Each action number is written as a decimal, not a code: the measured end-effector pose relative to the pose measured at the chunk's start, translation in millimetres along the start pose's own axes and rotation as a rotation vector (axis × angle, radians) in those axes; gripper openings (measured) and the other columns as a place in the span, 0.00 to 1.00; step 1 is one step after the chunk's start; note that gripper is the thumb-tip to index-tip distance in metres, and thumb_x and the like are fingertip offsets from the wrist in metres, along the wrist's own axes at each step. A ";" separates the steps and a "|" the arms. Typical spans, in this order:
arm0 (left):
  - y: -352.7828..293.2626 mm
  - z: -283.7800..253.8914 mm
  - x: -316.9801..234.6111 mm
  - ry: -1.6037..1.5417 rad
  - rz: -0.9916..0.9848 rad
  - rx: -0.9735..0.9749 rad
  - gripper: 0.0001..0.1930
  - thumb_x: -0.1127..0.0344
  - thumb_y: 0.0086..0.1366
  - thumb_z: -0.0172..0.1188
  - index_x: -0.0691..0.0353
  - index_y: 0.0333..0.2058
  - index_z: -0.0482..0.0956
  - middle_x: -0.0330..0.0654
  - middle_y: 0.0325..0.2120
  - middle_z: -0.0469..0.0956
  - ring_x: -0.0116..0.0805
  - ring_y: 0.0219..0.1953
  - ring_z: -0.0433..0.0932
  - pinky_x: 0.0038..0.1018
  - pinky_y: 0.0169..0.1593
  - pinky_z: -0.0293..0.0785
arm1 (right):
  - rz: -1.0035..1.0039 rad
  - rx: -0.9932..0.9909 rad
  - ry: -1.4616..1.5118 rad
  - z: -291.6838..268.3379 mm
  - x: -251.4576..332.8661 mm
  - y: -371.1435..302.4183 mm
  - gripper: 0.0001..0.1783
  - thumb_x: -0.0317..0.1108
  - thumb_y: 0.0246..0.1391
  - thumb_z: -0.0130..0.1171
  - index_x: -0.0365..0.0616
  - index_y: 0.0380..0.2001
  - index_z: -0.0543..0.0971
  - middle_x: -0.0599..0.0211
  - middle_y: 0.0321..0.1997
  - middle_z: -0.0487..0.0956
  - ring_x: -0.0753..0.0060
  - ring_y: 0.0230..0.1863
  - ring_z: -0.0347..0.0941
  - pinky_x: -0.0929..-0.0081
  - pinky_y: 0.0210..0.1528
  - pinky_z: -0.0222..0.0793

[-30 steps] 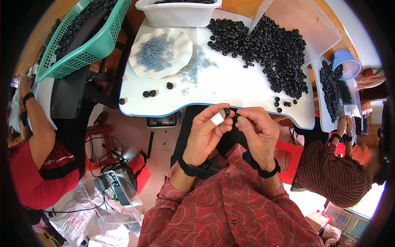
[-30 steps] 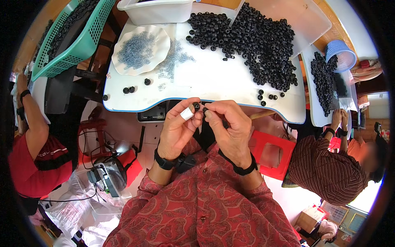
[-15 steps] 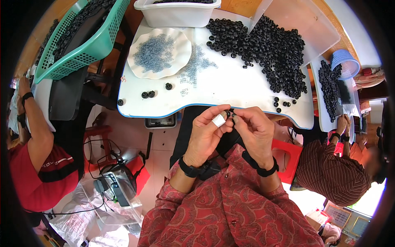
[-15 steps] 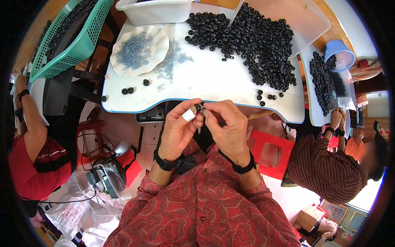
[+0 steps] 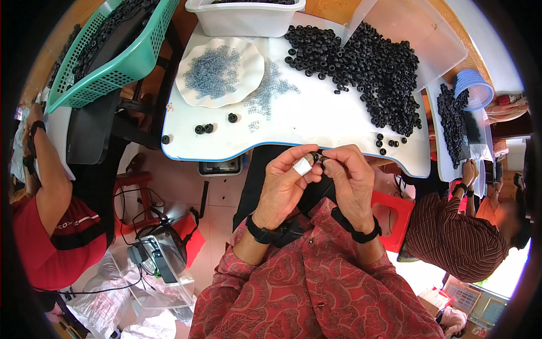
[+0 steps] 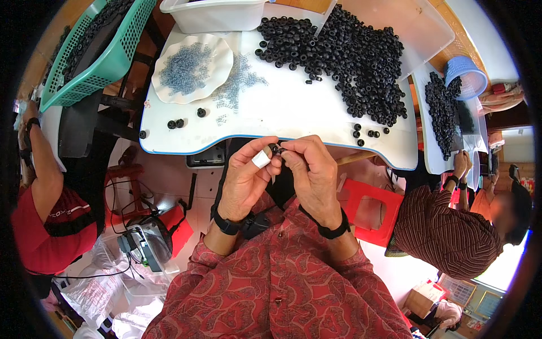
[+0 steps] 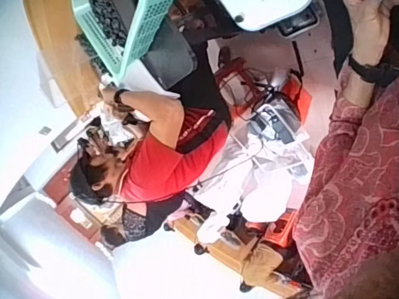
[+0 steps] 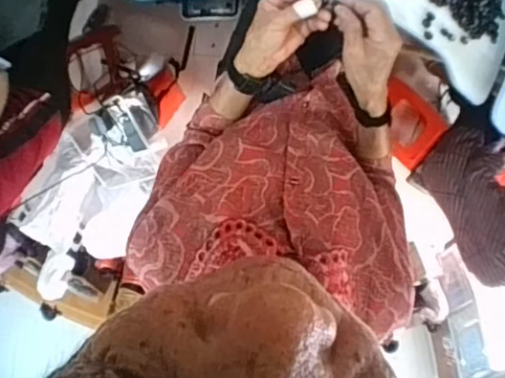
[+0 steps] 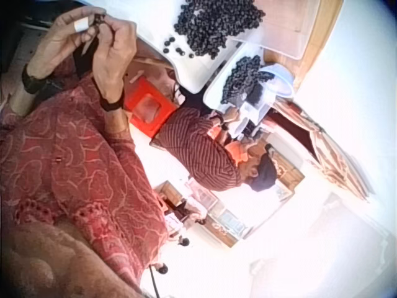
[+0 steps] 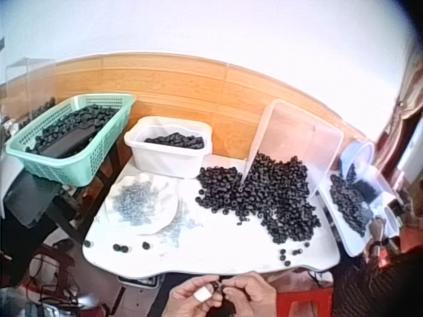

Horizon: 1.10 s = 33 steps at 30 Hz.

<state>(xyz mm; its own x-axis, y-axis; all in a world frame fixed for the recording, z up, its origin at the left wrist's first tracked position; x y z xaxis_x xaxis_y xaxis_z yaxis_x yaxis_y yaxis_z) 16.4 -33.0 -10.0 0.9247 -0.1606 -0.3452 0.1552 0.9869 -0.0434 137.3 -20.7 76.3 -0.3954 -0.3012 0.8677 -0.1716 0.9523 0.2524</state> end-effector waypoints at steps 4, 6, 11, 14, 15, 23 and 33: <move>0.1 -1.2 0.1 0.007 0.004 -0.007 0.15 0.74 0.70 0.57 0.70 0.53 0.77 0.43 0.38 0.80 0.30 0.38 0.82 0.26 0.43 0.83 | -0.017 -0.006 -0.015 1.8 2.1 1.4 0.07 0.19 0.58 0.60 0.36 0.39 0.79 0.63 0.37 0.77 0.72 0.37 0.76 0.77 0.39 0.72; 0.0 -1.4 -0.2 0.021 0.007 -0.017 0.14 0.74 0.70 0.57 0.70 0.53 0.77 0.43 0.38 0.80 0.31 0.39 0.82 0.26 0.43 0.83 | -0.046 -0.011 -0.030 2.4 2.0 2.1 0.07 0.20 0.57 0.60 0.36 0.39 0.79 0.63 0.37 0.77 0.72 0.36 0.76 0.78 0.38 0.72; 0.2 -2.9 0.7 0.064 0.024 -0.028 0.14 0.75 0.69 0.57 0.70 0.53 0.77 0.42 0.38 0.79 0.31 0.39 0.82 0.26 0.43 0.84 | -0.067 -0.026 -0.041 2.6 1.2 1.9 0.07 0.20 0.57 0.60 0.36 0.40 0.80 0.63 0.37 0.77 0.72 0.36 0.76 0.78 0.37 0.72; 0.3 -2.8 0.6 0.078 0.032 -0.031 0.14 0.76 0.69 0.57 0.70 0.53 0.77 0.41 0.38 0.79 0.32 0.39 0.82 0.26 0.43 0.84 | -0.076 -0.030 -0.041 3.3 1.2 2.4 0.07 0.20 0.57 0.60 0.36 0.39 0.80 0.63 0.37 0.77 0.73 0.35 0.76 0.78 0.37 0.72; 0.1 -2.6 0.4 0.084 0.034 -0.033 0.14 0.76 0.69 0.57 0.70 0.53 0.77 0.42 0.38 0.79 0.32 0.39 0.82 0.26 0.44 0.84 | -0.079 -0.030 -0.043 3.5 0.7 2.6 0.07 0.20 0.57 0.60 0.36 0.39 0.80 0.63 0.37 0.77 0.73 0.35 0.76 0.78 0.37 0.72; -0.5 -0.6 -1.4 0.145 0.047 -0.042 0.14 0.77 0.69 0.56 0.71 0.53 0.77 0.43 0.38 0.80 0.32 0.39 0.83 0.26 0.44 0.84 | -0.086 -0.033 -0.049 3.7 -1.0 2.5 0.06 0.19 0.57 0.60 0.36 0.39 0.79 0.63 0.36 0.77 0.73 0.35 0.76 0.78 0.37 0.72; -1.1 4.9 -3.3 0.220 0.079 -0.029 0.15 0.75 0.70 0.56 0.71 0.54 0.77 0.41 0.38 0.78 0.33 0.39 0.83 0.27 0.45 0.84 | -0.063 -0.016 -0.032 1.0 1.2 2.5 0.05 0.20 0.59 0.59 0.36 0.39 0.79 0.64 0.38 0.76 0.75 0.36 0.75 0.79 0.38 0.72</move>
<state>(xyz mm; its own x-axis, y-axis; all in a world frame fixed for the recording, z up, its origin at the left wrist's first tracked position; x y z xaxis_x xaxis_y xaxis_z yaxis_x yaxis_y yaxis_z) 14.9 -33.6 -4.2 0.8352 -0.0788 -0.5443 0.0722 0.9968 -0.0335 135.5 -18.7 77.6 -0.4132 -0.3617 0.8357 -0.1831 0.9320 0.3129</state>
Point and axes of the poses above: each hand's wrist, its own y-axis towards the middle knuckle, its own z-axis out of the palm, x = y × z, the point moved 6 cm from there along y, towards the middle knuckle
